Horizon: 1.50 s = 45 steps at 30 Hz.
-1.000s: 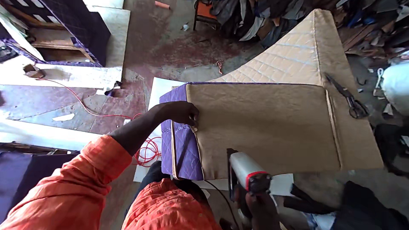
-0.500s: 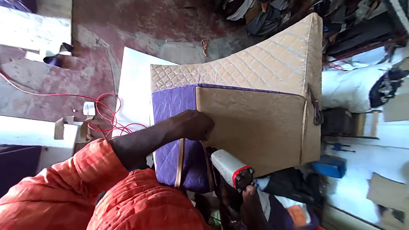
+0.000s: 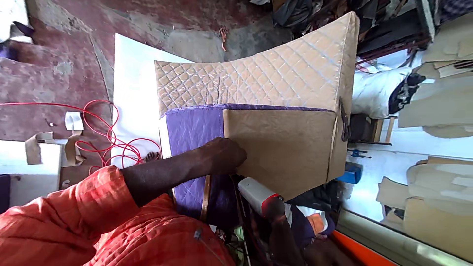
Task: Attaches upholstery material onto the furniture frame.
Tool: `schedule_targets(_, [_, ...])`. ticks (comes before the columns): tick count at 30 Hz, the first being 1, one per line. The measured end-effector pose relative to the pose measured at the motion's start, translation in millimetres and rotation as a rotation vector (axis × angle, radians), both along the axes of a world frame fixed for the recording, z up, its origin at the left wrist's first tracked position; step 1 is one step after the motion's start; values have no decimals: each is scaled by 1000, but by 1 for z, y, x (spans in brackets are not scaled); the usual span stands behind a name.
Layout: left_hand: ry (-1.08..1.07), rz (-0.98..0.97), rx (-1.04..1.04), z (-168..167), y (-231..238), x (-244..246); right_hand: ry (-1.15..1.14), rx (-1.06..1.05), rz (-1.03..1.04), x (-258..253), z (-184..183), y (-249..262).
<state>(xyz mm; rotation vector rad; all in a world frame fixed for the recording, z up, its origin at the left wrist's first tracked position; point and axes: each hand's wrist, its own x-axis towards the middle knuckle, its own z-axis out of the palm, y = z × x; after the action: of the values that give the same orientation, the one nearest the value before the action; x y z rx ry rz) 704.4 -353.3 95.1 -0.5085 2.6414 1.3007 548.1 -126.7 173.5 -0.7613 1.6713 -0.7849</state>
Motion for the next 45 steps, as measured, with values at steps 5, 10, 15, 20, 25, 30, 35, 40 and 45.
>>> schedule_targets(5, [27,2,-19,-4,3,1,115,11,50,7,6,-9])
schedule_targets(10, [26,17,-22,-2,6,5,181,5,118,11,4,-13])
schedule_targets(15, [40,31,-15,-1,8,7,184,37,136,10,9,-20])
schedule_targets(20, [45,50,-42,-1,12,8,233,78,192,15,17,-28])
schedule_targets(25, [22,81,-52,0,16,11,259,100,248,13,21,-35])
schedule_targets(30, [24,131,-101,-3,21,14,320,216,297,7,23,-43])
schedule_targets(35, [-35,206,-93,2,27,12,307,248,315,11,32,-48])
schedule_targets(40, [-39,374,38,4,40,21,75,42,43,-15,22,-18])
schedule_targets(45, [161,727,559,-2,80,38,489,-128,-40,-80,29,6])
